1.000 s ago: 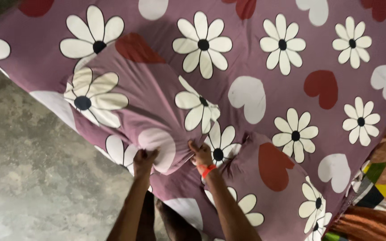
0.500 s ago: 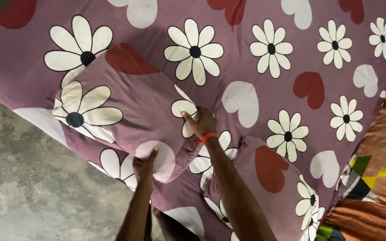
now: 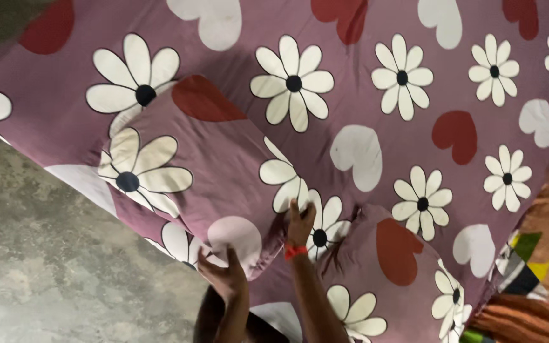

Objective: The person fits a pillow into a pillowcase by hand and then smooths the floral bedsheet across the mattress.

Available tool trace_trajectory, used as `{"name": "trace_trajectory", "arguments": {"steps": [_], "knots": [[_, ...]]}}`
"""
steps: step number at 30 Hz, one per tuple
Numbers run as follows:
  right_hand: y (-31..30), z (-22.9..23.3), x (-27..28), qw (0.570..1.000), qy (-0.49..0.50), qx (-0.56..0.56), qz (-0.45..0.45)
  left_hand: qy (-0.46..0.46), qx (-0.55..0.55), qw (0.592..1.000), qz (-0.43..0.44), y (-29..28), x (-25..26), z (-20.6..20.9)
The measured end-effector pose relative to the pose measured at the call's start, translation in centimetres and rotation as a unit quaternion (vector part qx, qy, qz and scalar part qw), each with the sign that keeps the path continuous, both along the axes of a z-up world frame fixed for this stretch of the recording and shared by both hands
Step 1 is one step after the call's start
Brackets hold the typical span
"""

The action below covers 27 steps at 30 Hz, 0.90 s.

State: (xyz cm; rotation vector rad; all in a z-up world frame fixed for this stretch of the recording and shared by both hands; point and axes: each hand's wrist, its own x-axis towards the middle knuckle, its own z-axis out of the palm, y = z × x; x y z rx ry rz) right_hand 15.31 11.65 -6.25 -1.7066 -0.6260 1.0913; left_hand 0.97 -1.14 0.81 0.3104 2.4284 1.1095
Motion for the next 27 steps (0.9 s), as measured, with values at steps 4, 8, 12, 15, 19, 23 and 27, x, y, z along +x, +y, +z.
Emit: {"name": "trace_trajectory", "arguments": {"steps": [4,8,12,15,19,23,27], "knots": [[-1.5,3.8,-3.5,0.997,-0.010,0.061,0.036,0.238,0.114,0.944,-0.200,5.8,-9.9,1.4],[-1.0,4.4,-3.2,0.908,-0.217,0.304,0.191,0.269,-0.049,0.917,-0.291,17.2,-21.1,2.8],[-0.3,3.0,-2.3,0.995,-0.050,0.038,0.075,0.159,-0.162,0.930,-0.288,22.3,-26.1,4.0],[0.9,2.1,-1.1,0.992,-0.067,-0.015,0.103,0.146,-0.189,0.921,-0.307,23.6,-28.6,3.4],[1.6,1.3,-1.7,0.981,-0.160,-0.007,0.109,0.100,-0.183,0.921,-0.329,24.0,-29.9,2.2],[3.0,3.9,-3.4,0.992,-0.114,0.030,0.051,0.168,-0.061,0.925,-0.335,23.8,-30.8,1.6],[5.4,4.6,-3.9,0.991,-0.079,0.090,0.065,0.133,-0.053,0.933,-0.330,24.0,-32.4,0.4]]}}
